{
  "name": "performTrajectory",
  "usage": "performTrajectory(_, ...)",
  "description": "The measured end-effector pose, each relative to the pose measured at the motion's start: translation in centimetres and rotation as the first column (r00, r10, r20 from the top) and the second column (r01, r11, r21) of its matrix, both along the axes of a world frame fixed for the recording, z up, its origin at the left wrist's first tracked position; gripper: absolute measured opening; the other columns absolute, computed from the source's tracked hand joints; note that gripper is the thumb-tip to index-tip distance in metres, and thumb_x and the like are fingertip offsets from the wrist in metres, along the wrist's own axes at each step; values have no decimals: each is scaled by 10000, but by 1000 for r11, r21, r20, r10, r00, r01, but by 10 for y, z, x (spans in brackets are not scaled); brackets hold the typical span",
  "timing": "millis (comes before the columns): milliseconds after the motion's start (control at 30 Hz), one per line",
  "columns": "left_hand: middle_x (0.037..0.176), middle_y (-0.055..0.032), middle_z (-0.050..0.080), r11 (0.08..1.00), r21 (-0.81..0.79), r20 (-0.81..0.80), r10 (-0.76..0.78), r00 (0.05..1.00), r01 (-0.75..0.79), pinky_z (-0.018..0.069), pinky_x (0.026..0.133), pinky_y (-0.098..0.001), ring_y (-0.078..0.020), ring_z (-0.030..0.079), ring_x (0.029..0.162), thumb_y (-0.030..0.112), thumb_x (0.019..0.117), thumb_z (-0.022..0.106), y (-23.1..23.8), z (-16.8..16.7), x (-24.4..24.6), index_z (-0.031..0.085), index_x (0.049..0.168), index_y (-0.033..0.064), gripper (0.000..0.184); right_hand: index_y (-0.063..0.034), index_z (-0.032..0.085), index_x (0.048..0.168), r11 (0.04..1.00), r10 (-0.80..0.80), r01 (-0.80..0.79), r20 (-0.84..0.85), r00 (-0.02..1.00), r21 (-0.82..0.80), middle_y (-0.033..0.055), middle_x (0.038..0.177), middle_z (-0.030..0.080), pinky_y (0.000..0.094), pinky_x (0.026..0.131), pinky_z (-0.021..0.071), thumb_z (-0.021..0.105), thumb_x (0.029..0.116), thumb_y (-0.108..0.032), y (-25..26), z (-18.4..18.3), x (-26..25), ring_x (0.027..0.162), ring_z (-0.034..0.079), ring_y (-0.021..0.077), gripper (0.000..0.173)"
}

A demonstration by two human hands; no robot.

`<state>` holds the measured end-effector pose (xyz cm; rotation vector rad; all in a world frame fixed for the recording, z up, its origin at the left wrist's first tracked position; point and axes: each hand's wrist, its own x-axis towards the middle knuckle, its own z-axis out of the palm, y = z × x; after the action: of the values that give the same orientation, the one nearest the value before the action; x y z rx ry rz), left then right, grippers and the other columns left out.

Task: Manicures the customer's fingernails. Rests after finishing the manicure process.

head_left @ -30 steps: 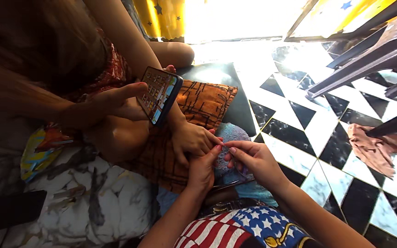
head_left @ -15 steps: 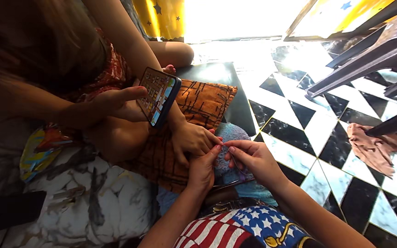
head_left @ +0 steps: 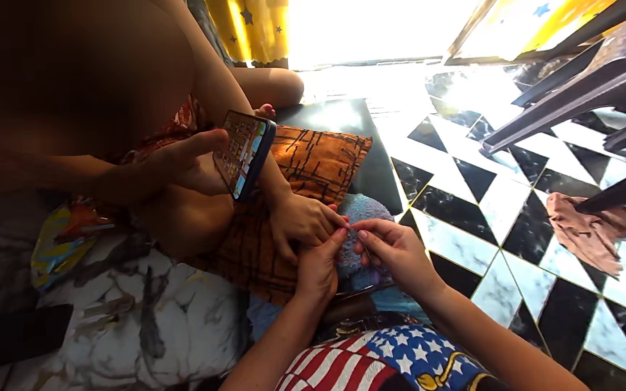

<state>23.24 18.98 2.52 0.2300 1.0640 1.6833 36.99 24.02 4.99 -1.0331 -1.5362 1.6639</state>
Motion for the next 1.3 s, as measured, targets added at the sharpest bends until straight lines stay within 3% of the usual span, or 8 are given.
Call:
performTrajectory(400, 956, -159, 741, 1000, -7, 7, -2, 1000, 2, 528, 590, -188, -101, 681, 730, -109, 885, 668, 0, 2, 0, 699, 1063, -66, 186, 8, 698, 1143, 999, 25, -25, 12, 1000, 30, -5, 745, 674, 182, 513, 509, 517, 1043, -88, 1, -3, 1, 563, 595, 53, 228)
performTrajectory(667, 961, -149, 735, 1000, -26, 12, -11, 1000, 11, 530, 593, -193, -105, 675, 727, -101, 898, 661, -1, 2, 0, 671, 1128, -68, 233, 37, 691, 1148, 997, -1, -4, -63, 998, -83, 55, 806, 729, 209, 542, 552, 515, 1042, -70, -1, 1, 0, 606, 659, 91, 232)
performTrajectory(900, 947, -156, 733, 1000, -18, -15, -5, 1000, 4, 535, 601, -199, -114, 680, 735, -94, 897, 667, -1, 3, 0, 686, 1090, -69, 195, 21, 678, 1145, 998, -7, 5, -45, 999, -57, 1, 760, 673, 181, 531, 516, 504, 1043, -73, -3, -2, -3, 583, 604, 54, 222)
performTrajectory(1100, 953, -166, 736, 999, -33, 5, -23, 1000, 23, 525, 562, -194, -108, 671, 691, -93, 891, 682, -2, 5, -2, 675, 1128, -72, 238, 32, 681, 1130, 994, -48, 27, -214, 976, -103, 33, 768, 689, 179, 530, 504, 490, 1037, -60, 5, 6, 2, 581, 597, 53, 232)
performTrajectory(1167, 886, -149, 727, 999, -21, 5, -36, 999, 36, 519, 544, -199, -102, 645, 636, -88, 896, 681, -2, 4, -1, 682, 1094, -61, 200, 19, 687, 1129, 996, -16, -11, -306, 952, -84, 48, 771, 691, 178, 543, 505, 488, 1038, -58, 10, 15, -6, 584, 595, 47, 232)
performTrajectory(1233, 722, -84, 687, 1000, -18, -3, -16, 1000, 16, 515, 527, -205, -82, 611, 562, -89, 895, 665, -2, 6, 0, 683, 937, -20, 83, -1, 692, 1138, 995, 80, -95, -338, 938, -28, 33, 763, 682, 168, 539, 483, 494, 1038, -67, 16, 23, -21, 577, 570, 26, 231)
performTrajectory(1300, 672, -34, 655, 1000, -27, -31, 8, 999, -8, 527, 519, -202, -62, 598, 536, -95, 908, 617, -4, 7, 2, 645, 880, 28, 129, -12, 691, 1158, 988, 132, -111, -231, 964, 104, 25, 758, 671, 201, 550, 495, 515, 1038, -83, 26, 27, -42, 588, 575, 47, 224)
